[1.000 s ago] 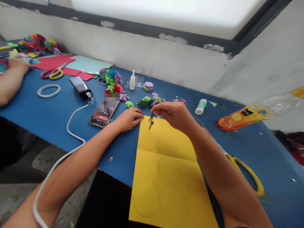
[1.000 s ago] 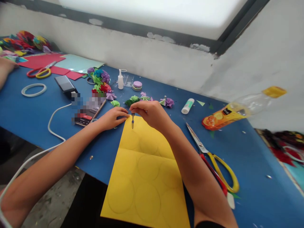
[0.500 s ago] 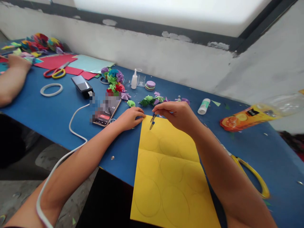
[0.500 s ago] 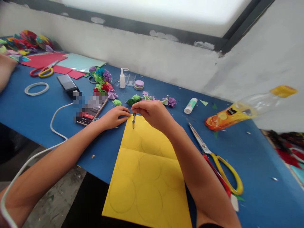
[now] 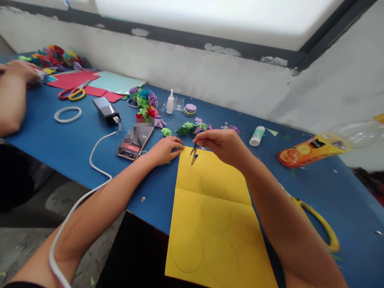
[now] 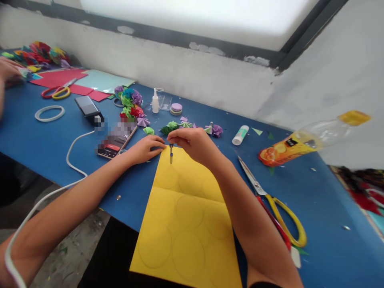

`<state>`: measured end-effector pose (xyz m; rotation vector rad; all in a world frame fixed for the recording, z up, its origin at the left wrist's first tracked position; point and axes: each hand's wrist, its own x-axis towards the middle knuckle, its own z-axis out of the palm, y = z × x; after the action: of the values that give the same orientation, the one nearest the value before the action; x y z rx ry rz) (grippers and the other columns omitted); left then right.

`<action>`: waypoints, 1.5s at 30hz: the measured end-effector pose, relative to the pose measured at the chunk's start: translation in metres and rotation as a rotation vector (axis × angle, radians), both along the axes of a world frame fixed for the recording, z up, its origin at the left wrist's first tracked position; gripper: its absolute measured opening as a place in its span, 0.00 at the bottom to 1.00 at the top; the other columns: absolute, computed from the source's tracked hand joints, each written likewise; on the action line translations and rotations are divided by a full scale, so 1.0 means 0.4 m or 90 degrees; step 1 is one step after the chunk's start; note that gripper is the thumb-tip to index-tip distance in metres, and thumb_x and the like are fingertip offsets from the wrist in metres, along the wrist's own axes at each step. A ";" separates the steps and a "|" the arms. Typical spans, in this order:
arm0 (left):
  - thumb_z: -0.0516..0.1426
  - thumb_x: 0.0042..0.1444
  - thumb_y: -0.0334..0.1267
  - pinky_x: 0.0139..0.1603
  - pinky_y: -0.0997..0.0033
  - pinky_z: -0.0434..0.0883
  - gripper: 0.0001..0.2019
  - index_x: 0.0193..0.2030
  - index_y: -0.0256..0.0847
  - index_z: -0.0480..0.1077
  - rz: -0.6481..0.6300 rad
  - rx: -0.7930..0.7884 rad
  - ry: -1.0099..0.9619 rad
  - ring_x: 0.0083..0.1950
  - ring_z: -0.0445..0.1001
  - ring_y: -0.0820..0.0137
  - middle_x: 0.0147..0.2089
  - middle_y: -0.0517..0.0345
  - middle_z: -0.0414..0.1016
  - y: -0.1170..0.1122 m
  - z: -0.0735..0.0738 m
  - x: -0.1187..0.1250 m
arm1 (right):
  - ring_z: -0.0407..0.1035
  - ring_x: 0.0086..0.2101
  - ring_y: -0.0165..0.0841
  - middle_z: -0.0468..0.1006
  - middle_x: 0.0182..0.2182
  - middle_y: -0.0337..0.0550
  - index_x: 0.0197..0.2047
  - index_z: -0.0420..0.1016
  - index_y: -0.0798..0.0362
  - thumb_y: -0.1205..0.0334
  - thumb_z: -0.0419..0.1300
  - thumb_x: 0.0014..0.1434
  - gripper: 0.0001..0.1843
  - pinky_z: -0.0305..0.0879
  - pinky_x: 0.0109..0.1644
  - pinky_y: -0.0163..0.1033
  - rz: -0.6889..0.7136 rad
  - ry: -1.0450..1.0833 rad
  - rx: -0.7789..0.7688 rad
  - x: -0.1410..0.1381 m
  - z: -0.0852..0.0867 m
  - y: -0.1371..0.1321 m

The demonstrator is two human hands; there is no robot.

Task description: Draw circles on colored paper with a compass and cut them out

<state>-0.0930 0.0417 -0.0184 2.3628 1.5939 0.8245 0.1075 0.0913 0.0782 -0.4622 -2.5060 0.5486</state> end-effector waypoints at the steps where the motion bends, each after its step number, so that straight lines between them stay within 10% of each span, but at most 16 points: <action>1: 0.55 0.60 0.32 0.55 0.62 0.69 0.11 0.46 0.39 0.77 0.001 -0.002 0.002 0.51 0.73 0.63 0.50 0.49 0.76 0.000 0.000 0.000 | 0.76 0.31 0.32 0.82 0.31 0.43 0.34 0.79 0.52 0.63 0.54 0.60 0.12 0.71 0.35 0.35 -0.004 0.000 -0.010 0.001 0.000 0.001; 13: 0.54 0.60 0.33 0.55 0.61 0.69 0.11 0.45 0.39 0.77 -0.001 -0.003 0.002 0.51 0.73 0.63 0.51 0.49 0.76 0.002 -0.002 -0.002 | 0.75 0.28 0.32 0.82 0.29 0.43 0.34 0.80 0.54 0.61 0.55 0.59 0.12 0.71 0.34 0.36 -0.011 -0.018 -0.070 -0.003 -0.001 -0.002; 28: 0.53 0.59 0.31 0.55 0.64 0.69 0.12 0.44 0.38 0.76 0.006 0.012 -0.017 0.51 0.73 0.64 0.50 0.50 0.77 0.010 -0.007 -0.004 | 0.72 0.35 0.37 0.79 0.33 0.47 0.35 0.80 0.51 0.60 0.55 0.64 0.13 0.62 0.38 0.40 -0.105 -0.101 0.327 -0.089 -0.012 0.010; 45: 0.53 0.59 0.31 0.55 0.62 0.70 0.12 0.44 0.37 0.77 0.006 0.013 -0.018 0.52 0.74 0.62 0.50 0.48 0.77 0.011 -0.012 -0.004 | 0.66 0.27 0.34 0.75 0.24 0.45 0.24 0.73 0.54 0.56 0.46 0.66 0.24 0.56 0.37 0.40 -0.262 -0.219 0.382 0.028 -0.003 -0.031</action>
<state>-0.0947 0.0461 -0.0234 2.3485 1.5946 0.8772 0.1185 0.0788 0.0772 -0.8478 -2.6082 -0.4678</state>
